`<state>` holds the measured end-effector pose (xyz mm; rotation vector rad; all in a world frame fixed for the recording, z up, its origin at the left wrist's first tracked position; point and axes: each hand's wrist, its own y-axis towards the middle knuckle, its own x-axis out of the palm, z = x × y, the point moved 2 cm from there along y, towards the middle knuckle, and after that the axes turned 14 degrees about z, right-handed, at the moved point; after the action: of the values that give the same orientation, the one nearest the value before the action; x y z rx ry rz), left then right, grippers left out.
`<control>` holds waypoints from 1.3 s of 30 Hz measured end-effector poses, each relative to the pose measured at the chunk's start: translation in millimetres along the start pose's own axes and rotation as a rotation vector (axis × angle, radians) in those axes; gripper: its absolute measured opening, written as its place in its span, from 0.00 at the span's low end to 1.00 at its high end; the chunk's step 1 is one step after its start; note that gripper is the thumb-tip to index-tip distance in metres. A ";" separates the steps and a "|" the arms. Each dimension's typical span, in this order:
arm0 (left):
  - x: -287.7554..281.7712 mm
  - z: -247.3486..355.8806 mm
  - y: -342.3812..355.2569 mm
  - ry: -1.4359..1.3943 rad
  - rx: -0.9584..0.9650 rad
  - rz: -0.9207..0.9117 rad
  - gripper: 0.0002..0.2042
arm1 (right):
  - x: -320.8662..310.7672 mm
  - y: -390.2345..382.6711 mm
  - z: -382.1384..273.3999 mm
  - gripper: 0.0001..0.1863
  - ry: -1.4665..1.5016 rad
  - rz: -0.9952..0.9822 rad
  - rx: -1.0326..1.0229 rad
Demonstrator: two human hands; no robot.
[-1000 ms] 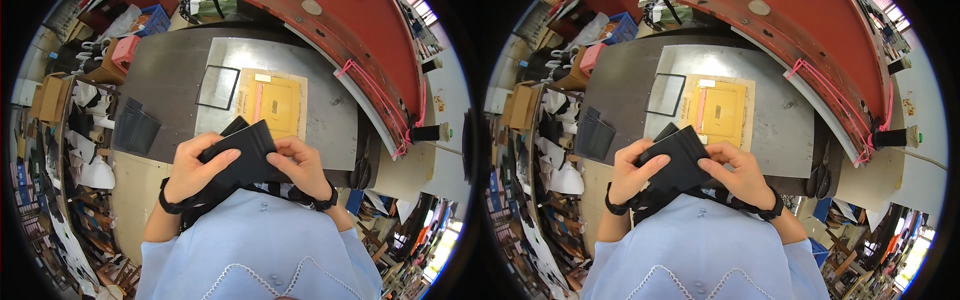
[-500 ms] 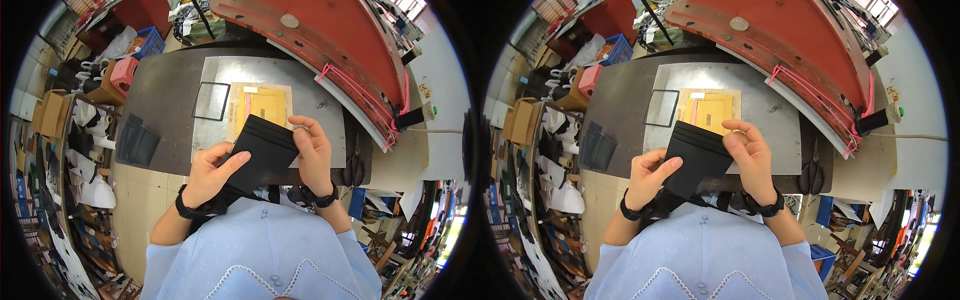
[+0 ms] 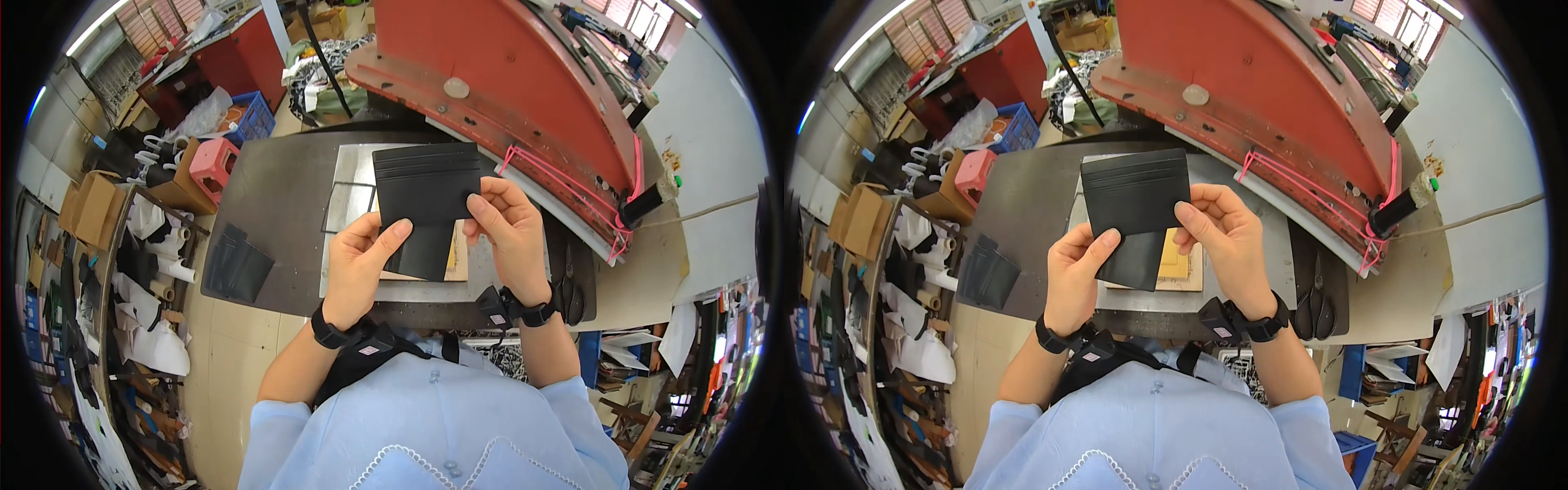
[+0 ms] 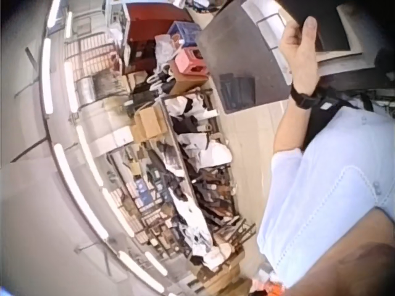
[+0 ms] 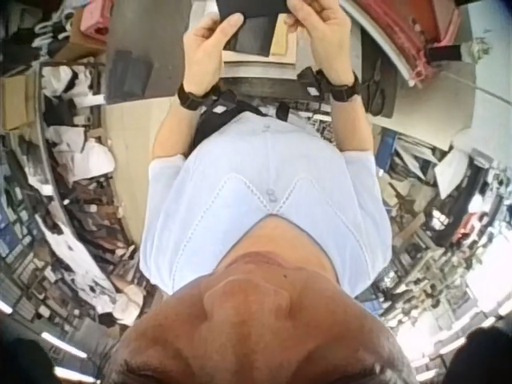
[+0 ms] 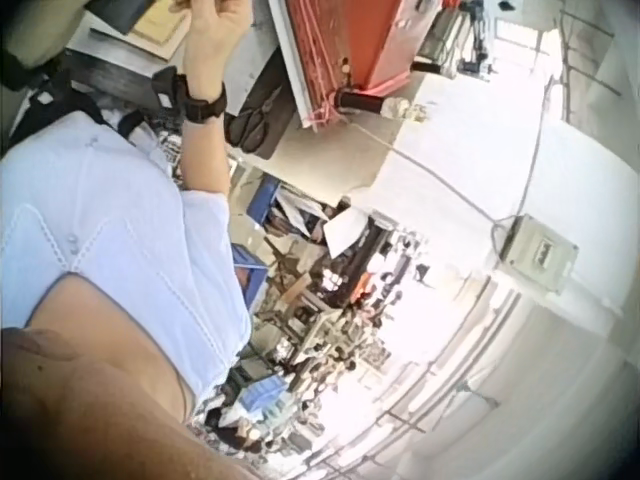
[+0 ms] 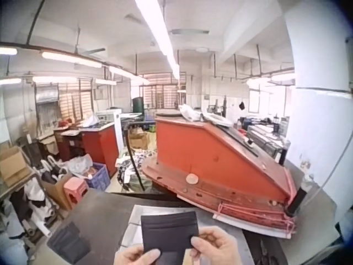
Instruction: Die cutting leather panels using a hydraulic clicker press for wallet assembly.
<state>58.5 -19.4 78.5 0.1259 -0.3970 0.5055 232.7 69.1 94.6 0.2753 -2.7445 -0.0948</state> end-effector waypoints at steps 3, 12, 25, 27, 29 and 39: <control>4.4 4.5 10.6 -0.053 0.059 0.012 0.11 | 8.1 4.7 -8.2 0.13 0.073 -0.038 -0.014; 27.6 19.7 33.8 -0.132 0.121 -0.010 0.10 | 19.8 27.4 -19.5 0.18 0.081 -0.010 -0.177; 43.2 37.4 54.9 -0.183 0.172 -0.026 0.09 | 32.3 37.9 -45.4 0.24 0.175 0.062 -0.182; 44.0 35.4 56.1 -0.197 0.164 -0.033 0.09 | 29.4 38.6 -44.6 0.23 0.188 0.081 -0.164; 44.8 35.1 57.8 -0.216 0.154 -0.041 0.09 | 28.5 39.9 -43.5 0.21 0.196 0.090 -0.153; 38.6 34.0 57.4 -0.134 0.167 -0.015 0.09 | 24.4 40.4 -32.4 0.19 0.164 0.085 -0.171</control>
<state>49.5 40.4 126.2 0.3251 -0.4840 0.5172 215.4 102.7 137.6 0.1136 -2.5621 -0.2708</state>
